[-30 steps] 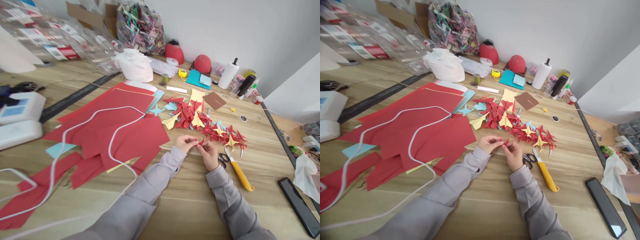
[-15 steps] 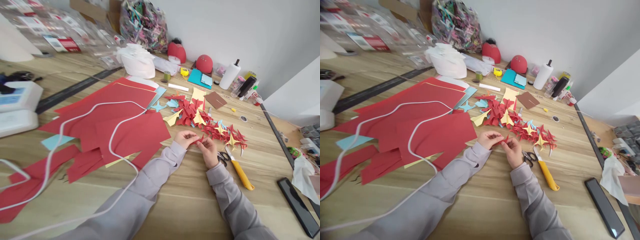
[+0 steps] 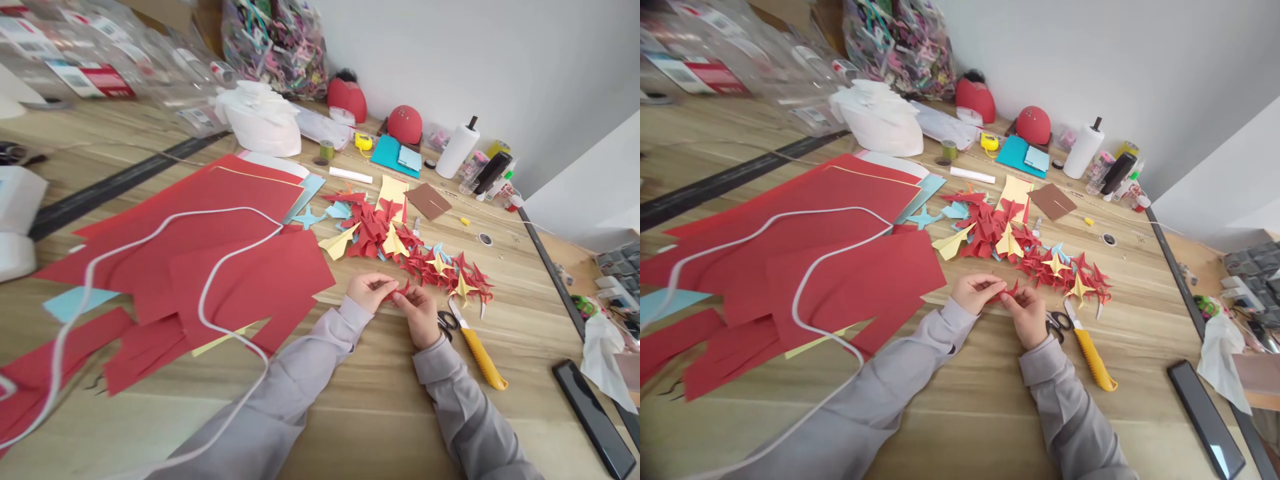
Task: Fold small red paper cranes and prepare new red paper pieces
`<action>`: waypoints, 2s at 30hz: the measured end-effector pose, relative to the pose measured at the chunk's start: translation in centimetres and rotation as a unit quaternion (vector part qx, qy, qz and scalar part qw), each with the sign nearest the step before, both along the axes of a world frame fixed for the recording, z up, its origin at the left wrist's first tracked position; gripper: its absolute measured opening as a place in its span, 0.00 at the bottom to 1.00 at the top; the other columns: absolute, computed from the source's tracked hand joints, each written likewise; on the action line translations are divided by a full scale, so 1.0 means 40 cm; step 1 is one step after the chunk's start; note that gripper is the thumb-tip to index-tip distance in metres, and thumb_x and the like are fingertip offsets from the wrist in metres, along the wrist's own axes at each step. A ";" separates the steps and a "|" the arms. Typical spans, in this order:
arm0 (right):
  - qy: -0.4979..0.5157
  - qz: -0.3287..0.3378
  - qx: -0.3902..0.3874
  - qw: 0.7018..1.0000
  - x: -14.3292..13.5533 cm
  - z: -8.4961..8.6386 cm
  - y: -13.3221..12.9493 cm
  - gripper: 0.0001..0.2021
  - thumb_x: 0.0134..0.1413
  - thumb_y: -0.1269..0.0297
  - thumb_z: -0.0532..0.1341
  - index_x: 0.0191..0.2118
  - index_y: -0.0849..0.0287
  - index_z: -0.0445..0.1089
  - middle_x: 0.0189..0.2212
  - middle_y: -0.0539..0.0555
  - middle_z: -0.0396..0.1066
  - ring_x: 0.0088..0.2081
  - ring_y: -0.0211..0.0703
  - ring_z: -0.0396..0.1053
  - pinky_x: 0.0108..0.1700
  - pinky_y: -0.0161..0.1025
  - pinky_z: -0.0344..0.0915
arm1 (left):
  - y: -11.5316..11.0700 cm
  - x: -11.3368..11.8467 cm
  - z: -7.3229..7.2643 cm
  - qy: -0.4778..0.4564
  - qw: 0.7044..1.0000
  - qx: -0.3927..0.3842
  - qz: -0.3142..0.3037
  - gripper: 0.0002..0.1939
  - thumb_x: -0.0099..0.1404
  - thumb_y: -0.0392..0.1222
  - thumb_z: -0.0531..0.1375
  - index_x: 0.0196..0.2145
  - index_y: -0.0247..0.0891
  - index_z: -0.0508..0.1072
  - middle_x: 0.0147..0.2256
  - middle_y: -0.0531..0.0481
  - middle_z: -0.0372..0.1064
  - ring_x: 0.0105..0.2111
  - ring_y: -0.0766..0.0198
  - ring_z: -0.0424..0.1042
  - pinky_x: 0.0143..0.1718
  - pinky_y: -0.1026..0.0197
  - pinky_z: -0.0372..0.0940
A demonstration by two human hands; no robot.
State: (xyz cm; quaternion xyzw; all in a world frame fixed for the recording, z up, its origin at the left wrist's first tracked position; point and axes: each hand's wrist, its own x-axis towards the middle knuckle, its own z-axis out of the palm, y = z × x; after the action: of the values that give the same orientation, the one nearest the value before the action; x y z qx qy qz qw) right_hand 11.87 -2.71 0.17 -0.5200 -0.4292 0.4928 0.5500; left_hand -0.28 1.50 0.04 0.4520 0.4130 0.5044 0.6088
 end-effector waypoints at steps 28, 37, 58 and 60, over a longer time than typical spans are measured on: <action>-0.045 0.011 0.029 0.999 0.002 0.015 -0.006 0.11 0.38 0.59 0.68 0.24 0.59 0.67 0.18 0.48 0.70 0.22 0.37 0.67 0.28 0.37 0.64 | 0.000 0.005 0.002 -0.048 0.999 -0.005 -0.010 0.10 0.44 0.44 0.67 0.21 0.34 0.75 0.20 0.51 0.72 0.21 0.69 0.67 0.26 0.66 0.63; -0.030 -0.012 0.033 0.999 -0.002 0.009 -0.001 0.14 0.38 0.57 0.68 0.22 0.58 0.64 0.18 0.47 0.69 0.22 0.37 0.66 0.29 0.37 0.63 | -0.009 0.010 0.014 -0.077 0.997 -0.015 -0.013 0.15 0.42 0.46 0.68 0.26 0.33 0.76 0.24 0.49 0.73 0.25 0.66 0.70 0.30 0.63 0.67; 0.038 -0.004 0.035 0.999 0.008 -0.004 0.000 0.09 0.41 0.61 0.68 0.30 0.56 0.70 0.25 0.47 0.69 0.25 0.35 0.63 0.32 0.36 0.62 | -0.014 -0.012 0.019 -0.003 0.998 0.021 -0.058 0.14 0.41 0.43 0.69 0.24 0.34 0.71 0.23 0.49 0.72 0.24 0.67 0.70 0.29 0.64 0.66; 0.014 -0.004 0.044 0.999 0.007 -0.002 0.000 0.08 0.41 0.61 0.67 0.28 0.56 0.71 0.24 0.48 0.68 0.26 0.36 0.63 0.33 0.36 0.62 | -0.016 -0.014 0.019 0.010 0.997 0.035 -0.067 0.13 0.42 0.42 0.68 0.24 0.35 0.70 0.23 0.50 0.72 0.23 0.68 0.69 0.28 0.65 0.65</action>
State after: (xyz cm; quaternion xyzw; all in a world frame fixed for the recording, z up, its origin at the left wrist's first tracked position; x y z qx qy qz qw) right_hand 12.14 -2.71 0.09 -0.4902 -0.4410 0.4781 0.5803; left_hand -0.84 0.88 0.81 0.5049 0.3697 0.4718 0.6211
